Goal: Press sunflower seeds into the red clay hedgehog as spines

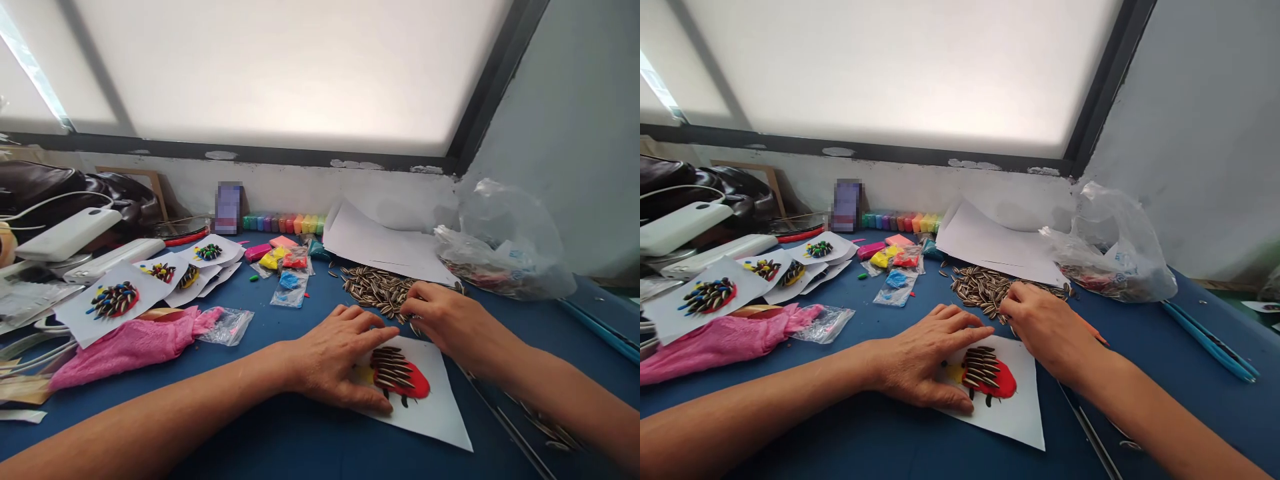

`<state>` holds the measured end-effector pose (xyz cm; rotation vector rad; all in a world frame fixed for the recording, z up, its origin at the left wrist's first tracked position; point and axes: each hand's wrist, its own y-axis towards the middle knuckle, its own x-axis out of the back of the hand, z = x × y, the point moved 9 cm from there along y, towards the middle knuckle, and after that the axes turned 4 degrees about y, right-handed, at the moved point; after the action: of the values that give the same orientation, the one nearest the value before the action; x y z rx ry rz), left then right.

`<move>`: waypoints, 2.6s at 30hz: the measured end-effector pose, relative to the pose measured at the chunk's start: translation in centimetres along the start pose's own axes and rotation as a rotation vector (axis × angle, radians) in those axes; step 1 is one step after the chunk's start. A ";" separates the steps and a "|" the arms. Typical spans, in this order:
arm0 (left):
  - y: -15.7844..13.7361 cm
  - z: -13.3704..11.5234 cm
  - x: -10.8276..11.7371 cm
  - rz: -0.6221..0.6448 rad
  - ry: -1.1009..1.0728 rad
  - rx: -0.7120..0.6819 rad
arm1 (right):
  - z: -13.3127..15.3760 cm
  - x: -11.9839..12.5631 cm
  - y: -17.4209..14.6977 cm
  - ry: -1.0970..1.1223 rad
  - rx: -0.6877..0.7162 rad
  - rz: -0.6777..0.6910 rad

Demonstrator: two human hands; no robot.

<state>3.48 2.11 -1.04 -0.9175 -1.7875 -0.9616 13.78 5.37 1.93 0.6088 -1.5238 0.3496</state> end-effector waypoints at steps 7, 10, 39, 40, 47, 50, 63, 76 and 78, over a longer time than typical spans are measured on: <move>0.0 0.2 0.1 0.003 -0.052 0.021 | -0.4 -0.6 -0.7 -0.019 -0.019 0.038; 0.0 0.2 0.1 0.006 -0.060 0.025 | -1.1 -0.5 -1.3 -0.025 -0.081 0.023; 0.0 0.3 -0.1 0.003 -0.031 0.017 | 4.6 1.0 -7.2 0.579 -0.120 -0.158; 0.0 0.3 -0.1 0.004 -0.028 0.015 | 4.6 0.9 -7.3 0.576 -0.125 -0.176; 0.0 0.2 0.0 -0.002 -0.022 0.005 | 5.5 1.6 -7.3 0.469 -0.069 -0.288; 0.0 0.2 -0.1 -0.010 -0.019 0.001 | 5.9 1.9 -7.2 0.400 -0.041 -0.330; 0.0 0.2 -0.1 -0.013 -0.011 -0.007 | 6.6 0.6 -7.2 0.307 0.016 -0.315; 0.0 0.2 -0.1 -0.003 -0.012 -0.005 | 6.7 0.3 -6.9 0.215 0.039 -0.307; 0.0 0.2 -0.1 -0.005 -0.008 -0.006 | 6.9 0.5 -6.8 0.203 0.055 -0.321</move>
<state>3.50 2.25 -1.22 -0.9224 -1.7956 -0.9686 12.09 -4.13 0.97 0.8231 -1.2022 0.1996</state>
